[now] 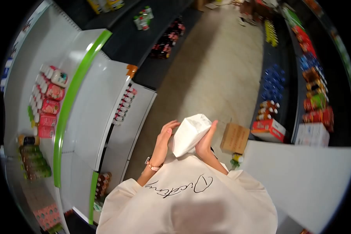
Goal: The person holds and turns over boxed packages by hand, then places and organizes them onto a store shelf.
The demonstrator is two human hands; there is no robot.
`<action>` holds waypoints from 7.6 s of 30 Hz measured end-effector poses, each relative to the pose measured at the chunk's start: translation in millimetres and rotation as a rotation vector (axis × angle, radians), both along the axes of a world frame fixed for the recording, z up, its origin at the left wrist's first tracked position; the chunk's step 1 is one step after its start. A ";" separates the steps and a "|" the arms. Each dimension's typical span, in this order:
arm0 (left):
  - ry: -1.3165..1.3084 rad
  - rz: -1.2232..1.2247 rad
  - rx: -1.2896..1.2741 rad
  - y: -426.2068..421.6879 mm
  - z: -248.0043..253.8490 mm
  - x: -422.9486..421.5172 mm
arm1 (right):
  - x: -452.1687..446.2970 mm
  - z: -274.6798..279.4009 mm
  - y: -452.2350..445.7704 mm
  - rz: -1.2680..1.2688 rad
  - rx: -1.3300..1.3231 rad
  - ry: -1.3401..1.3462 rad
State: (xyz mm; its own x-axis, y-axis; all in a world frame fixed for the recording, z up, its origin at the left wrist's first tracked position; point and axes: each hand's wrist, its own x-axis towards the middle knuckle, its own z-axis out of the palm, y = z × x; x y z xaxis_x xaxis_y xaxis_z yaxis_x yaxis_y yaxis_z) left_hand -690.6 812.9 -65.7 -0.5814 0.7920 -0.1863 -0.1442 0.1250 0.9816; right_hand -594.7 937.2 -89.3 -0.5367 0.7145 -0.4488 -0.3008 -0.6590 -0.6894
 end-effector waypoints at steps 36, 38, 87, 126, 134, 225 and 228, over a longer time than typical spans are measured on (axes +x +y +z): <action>-0.482 1.921 0.915 -68.6 -61.5 176.8 | -78.4 -11.6 -157.9 2.170 0.490 0.956; -0.213 2.118 0.517 -92.6 -76.1 213.3 | -53.4 3.2 -195.3 2.316 0.483 0.957; 0.339 2.279 -0.390 -787.1 -12.3 579.2 | 294.1 65.1 -961.3 2.837 0.289 1.430; 0.752 1.992 -0.345 -1446.5 28.4 750.0 | 449.6 80.0 -1566.7 2.163 0.644 1.865; 0.443 2.001 -0.007 -1551.1 18.7 761.5 | 468.0 99.1 -1685.9 2.481 0.623 1.778; -0.338 1.868 -1.898 -2539.0 -25.8 746.9 | 457.9 -29.8 -2746.2 1.754 1.580 2.199; -0.424 1.997 -1.859 -2526.8 -30.2 726.4 | 451.5 -28.8 -2752.0 1.695 1.568 2.274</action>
State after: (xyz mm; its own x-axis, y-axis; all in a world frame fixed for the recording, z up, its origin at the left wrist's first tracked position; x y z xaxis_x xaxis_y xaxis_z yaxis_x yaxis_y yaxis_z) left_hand 35.8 -1713.9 -95.8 0.1623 -0.9780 0.1307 -0.9786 -0.1426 0.1482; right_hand -143.2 -1814.8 -118.1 0.6089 -0.6951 0.3821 -0.6218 -0.7174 -0.3141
